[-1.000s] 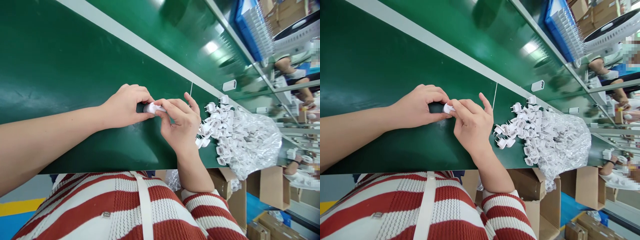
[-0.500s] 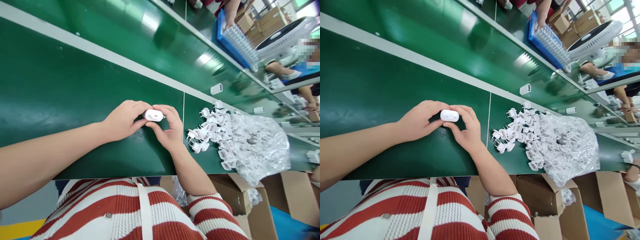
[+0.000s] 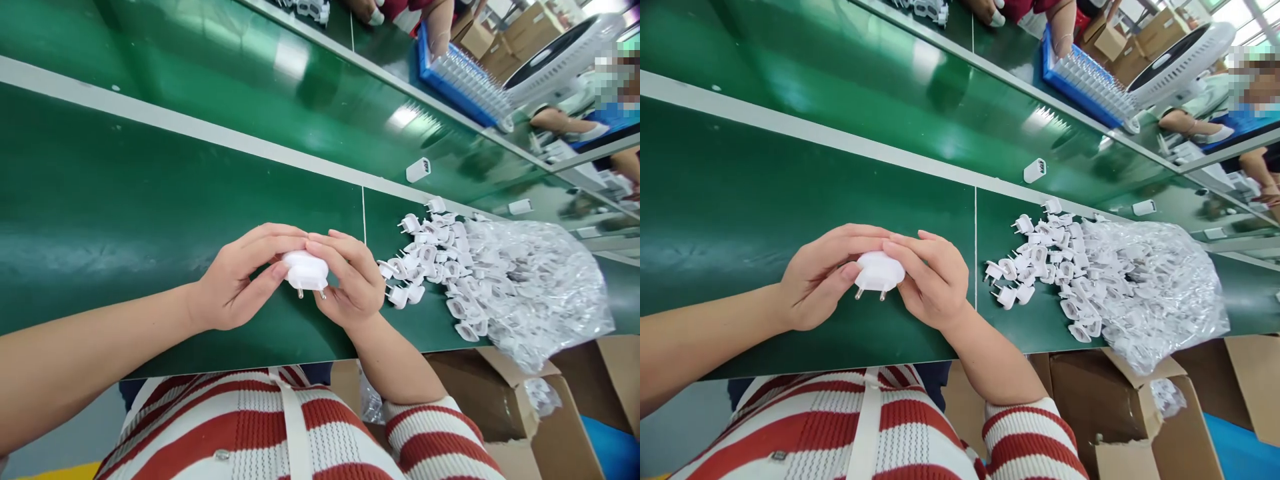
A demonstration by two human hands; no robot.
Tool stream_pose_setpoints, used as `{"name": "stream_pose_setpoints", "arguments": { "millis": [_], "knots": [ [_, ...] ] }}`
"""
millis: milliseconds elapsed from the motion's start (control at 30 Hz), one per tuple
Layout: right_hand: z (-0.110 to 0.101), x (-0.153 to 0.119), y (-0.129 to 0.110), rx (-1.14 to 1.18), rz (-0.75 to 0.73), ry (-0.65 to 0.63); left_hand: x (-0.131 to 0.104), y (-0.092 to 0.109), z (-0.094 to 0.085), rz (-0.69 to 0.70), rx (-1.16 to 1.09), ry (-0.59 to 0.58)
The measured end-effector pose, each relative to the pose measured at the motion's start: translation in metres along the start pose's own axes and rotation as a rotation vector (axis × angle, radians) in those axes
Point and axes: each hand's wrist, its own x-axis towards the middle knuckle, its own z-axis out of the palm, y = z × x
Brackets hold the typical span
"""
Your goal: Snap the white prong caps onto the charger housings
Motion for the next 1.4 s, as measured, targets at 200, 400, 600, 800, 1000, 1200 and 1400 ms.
{"name": "stream_pose_setpoints", "arguments": {
  "millis": [200, 400, 600, 800, 1000, 1200, 1400],
  "knots": [
    [0.001, -0.001, -0.008, 0.010, -0.023, 0.018, 0.002, 0.007, 0.004, -0.074, 0.009, 0.061],
    [0.005, 0.000, -0.014, 0.083, 0.007, 0.016, 0.005, 0.007, 0.007, -0.071, -0.070, 0.186],
    [0.006, -0.001, -0.015, 0.092, 0.013, 0.013, 0.001, 0.004, 0.007, -0.073, -0.090, 0.181],
    [0.006, 0.000, -0.010, 0.033, -0.011, 0.013, 0.004, 0.001, 0.003, -0.152, -0.246, 0.092],
    [0.013, -0.001, 0.001, 0.110, 0.130, -0.082, 0.016, -0.010, -0.004, -0.795, -0.599, 0.045],
    [0.021, 0.001, 0.007, 0.246, 0.266, 0.020, 0.009, -0.029, -0.019, -0.602, -0.451, -0.158],
    [0.031, 0.001, 0.012, 0.437, 0.544, -0.162, 0.016, -0.037, -0.026, -0.884, -0.233, -0.193]
  ]
}}
